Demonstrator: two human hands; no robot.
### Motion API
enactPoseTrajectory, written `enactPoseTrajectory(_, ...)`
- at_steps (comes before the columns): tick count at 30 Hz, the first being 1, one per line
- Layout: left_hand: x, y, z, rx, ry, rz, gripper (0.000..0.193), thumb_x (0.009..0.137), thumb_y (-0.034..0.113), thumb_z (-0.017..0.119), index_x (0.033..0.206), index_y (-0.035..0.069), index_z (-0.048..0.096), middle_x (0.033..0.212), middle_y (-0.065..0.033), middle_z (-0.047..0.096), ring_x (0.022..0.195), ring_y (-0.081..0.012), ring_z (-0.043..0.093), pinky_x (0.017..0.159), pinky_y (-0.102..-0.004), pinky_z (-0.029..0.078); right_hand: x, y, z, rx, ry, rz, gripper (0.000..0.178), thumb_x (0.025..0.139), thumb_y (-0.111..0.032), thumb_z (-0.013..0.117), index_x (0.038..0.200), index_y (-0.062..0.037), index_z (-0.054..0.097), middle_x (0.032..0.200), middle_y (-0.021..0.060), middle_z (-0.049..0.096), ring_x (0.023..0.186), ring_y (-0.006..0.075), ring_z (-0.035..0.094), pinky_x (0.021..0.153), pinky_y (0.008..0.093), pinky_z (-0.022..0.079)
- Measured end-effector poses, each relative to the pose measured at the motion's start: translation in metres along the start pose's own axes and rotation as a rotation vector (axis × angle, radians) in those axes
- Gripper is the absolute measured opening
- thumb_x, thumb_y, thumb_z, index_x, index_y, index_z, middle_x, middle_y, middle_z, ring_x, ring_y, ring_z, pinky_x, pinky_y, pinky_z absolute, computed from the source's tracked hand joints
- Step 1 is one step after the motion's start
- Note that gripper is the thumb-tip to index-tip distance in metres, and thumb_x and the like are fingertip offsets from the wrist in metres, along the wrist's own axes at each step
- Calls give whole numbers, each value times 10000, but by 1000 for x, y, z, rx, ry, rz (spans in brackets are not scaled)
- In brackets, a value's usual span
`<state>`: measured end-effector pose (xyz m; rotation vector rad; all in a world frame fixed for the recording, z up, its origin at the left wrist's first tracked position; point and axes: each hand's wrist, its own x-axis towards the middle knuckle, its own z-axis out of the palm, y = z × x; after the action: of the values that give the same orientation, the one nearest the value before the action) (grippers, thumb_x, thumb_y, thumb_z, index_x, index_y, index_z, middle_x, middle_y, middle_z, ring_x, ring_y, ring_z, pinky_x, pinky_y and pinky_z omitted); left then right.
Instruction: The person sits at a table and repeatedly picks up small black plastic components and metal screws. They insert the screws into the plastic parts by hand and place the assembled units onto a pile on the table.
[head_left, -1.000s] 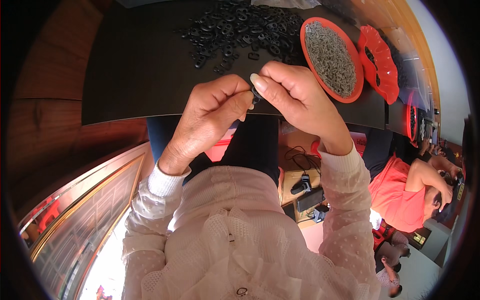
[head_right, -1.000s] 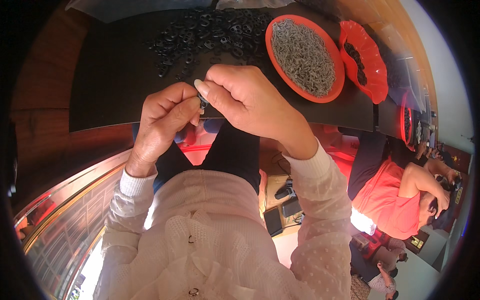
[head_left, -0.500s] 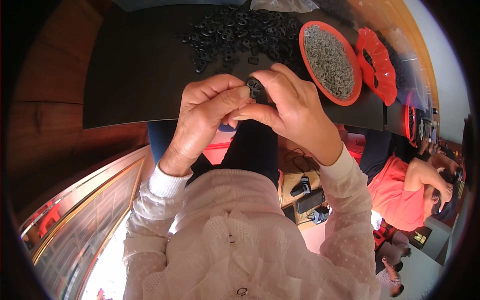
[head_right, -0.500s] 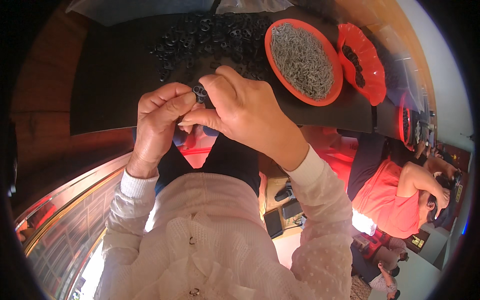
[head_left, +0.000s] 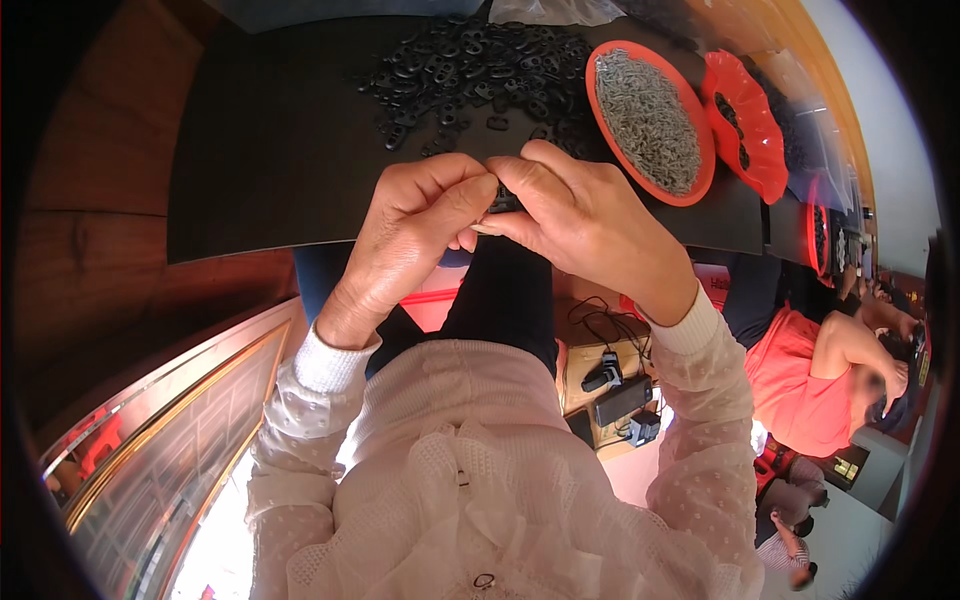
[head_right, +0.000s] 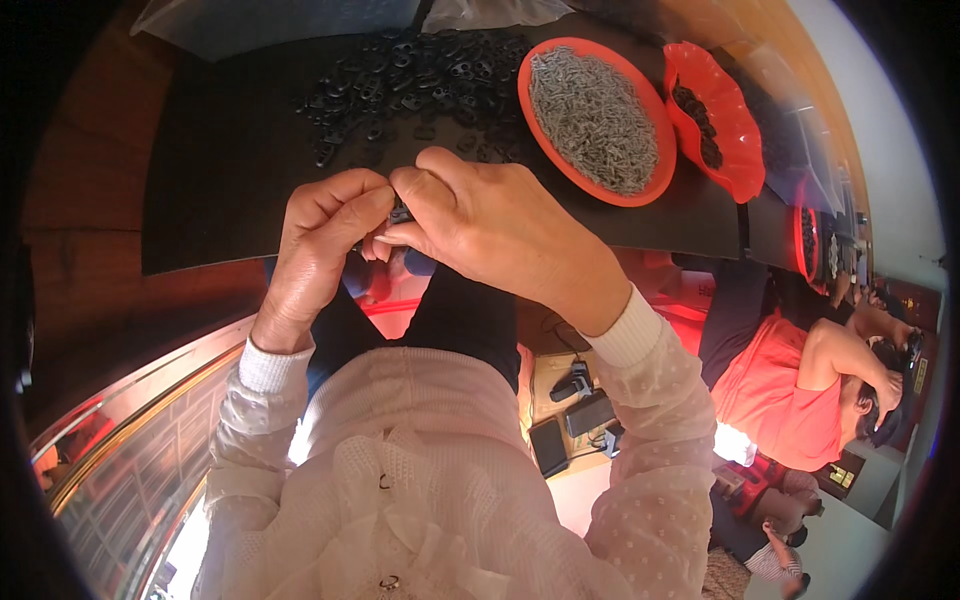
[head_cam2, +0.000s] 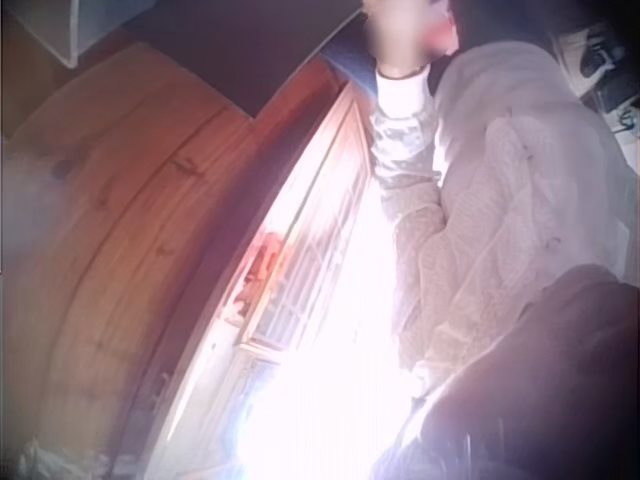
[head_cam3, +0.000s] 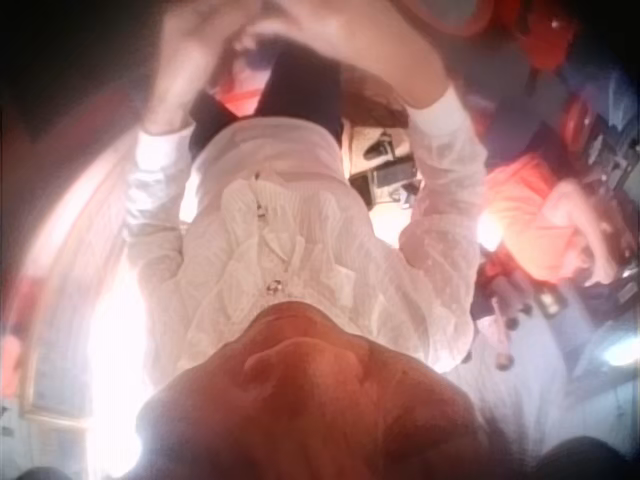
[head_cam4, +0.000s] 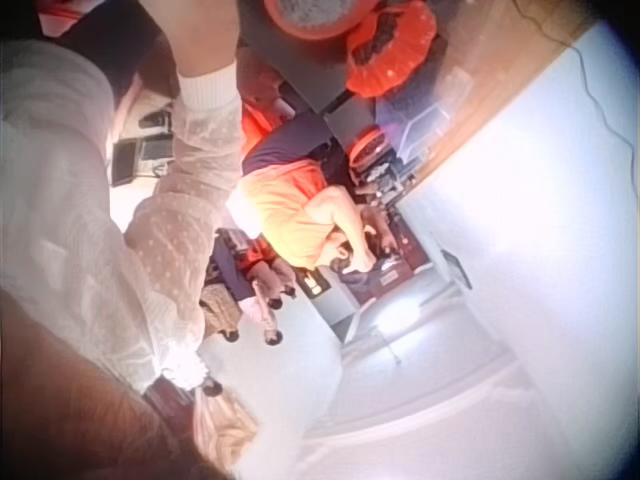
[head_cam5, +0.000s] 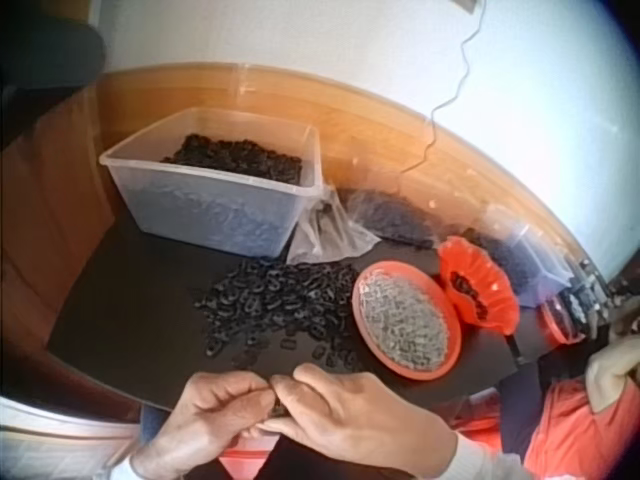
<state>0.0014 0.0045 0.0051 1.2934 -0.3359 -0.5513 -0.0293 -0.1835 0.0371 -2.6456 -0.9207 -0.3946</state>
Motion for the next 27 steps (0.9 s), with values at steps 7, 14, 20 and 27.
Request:
enactPoseTrajectory(7, 0, 0, -1, 9, -26, -2, 199, 942, 140, 535, 819, 8, 619, 687, 8, 544, 594, -46, 482, 533, -193, 382, -1, 0, 0, -57, 63, 7, 394, 761, -349, 733, 937, -49, 545, 783, 41, 549, 617, 199, 600, 478, 299, 471)
enactPoseTrajectory(14, -1, 6, -1, 101, -55, -18, 222, 917, 137, 483, 744, 13, 545, 661, -1, 488, 590, -64, 428, 537, -226, 356, -1, 0, -1, -31, -15, -4, 331, 771, -320, 718, 835, -69, 511, 762, 35, 515, 622, 191, 584, 477, 302, 462)
enactPoseTrajectory(20, 1, 6, -3, 104, -115, 0, 240, 907, 161, 461, 724, 18, 517, 652, -2, 468, 580, -67, 400, 521, -235, 325, 0, 0, 0, -3, -18, -31, 345, 777, -325, 713, 799, -68, 485, 755, 37, 505, 623, 195, 581, 475, 308, 460)
enactPoseTrajectory(27, -1, 7, -4, 17, -95, -105, 224, 902, 170, 470, 730, 35, 519, 640, 8, 454, 564, -57, 385, 496, -229, 284, 2, 0, 3, -34, 20, -56, 405, 778, -366, 713, 791, -61, 448, 719, 52, 493, 613, 212, 576, 473, 310, 452)
